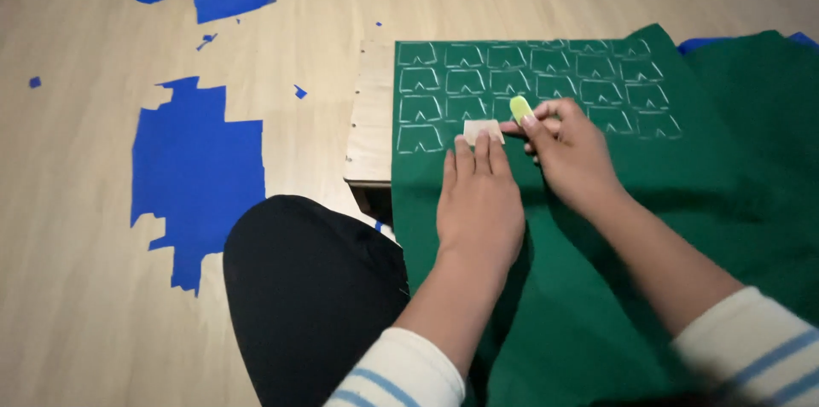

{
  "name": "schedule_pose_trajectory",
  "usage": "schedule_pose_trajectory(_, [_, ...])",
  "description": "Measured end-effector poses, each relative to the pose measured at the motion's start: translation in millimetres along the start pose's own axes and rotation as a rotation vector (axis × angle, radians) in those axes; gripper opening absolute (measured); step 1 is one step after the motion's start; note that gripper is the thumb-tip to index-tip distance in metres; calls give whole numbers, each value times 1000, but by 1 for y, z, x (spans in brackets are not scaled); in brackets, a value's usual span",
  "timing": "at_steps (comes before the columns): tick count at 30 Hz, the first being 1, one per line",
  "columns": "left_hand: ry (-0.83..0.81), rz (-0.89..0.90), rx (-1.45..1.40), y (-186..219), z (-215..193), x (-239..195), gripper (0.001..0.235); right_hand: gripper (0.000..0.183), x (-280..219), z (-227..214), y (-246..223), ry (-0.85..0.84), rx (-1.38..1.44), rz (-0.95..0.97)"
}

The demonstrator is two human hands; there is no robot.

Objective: Using a small template and tailor's chalk to mark a grid of patterns onto green fabric.

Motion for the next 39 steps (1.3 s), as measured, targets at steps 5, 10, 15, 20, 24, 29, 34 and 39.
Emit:
schedule_pose_trajectory(5, [26,-3,14,-3,2,-3,59,22,-1,3,-5,3,-139,57])
schedule_pose_trajectory(10, [52,3,44,-4,-1,-8,59,21,-7,5,-7,-8,-172,84])
schedule_pose_trajectory(15, [62,36,-18,-8,-6,-9,60,16,-12,7,-12,13,-57,24])
schedule_pose_trajectory(20, [85,57,34,-16,-2,-7,59,12,-16,10,-22,19,-22,3])
schedule_pose_trajectory(24, [27,51,92,-9,-3,-7,65,12,-2,2,7,127,-178,31])
schedule_pose_trajectory(29, [0,15,69,-5,-3,-8,70,13,-9,3,-2,187,-233,72])
schedule_pose_trajectory(34, [-2,1,27,-9,-6,-11,75,11,-19,12,-15,204,-318,70])
schedule_pose_trajectory(39, [29,39,-12,-11,-12,-19,75,11,-22,22,-18,154,-177,163])
Point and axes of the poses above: each hand's wrist, its own x-axis towards the middle knuckle, its own z-axis out of the palm, y = z × x, the point moved 5 cm from there along x, towards the middle knuckle, and after that the axes turned 6 degrees about -y, right-handed, at the moved point
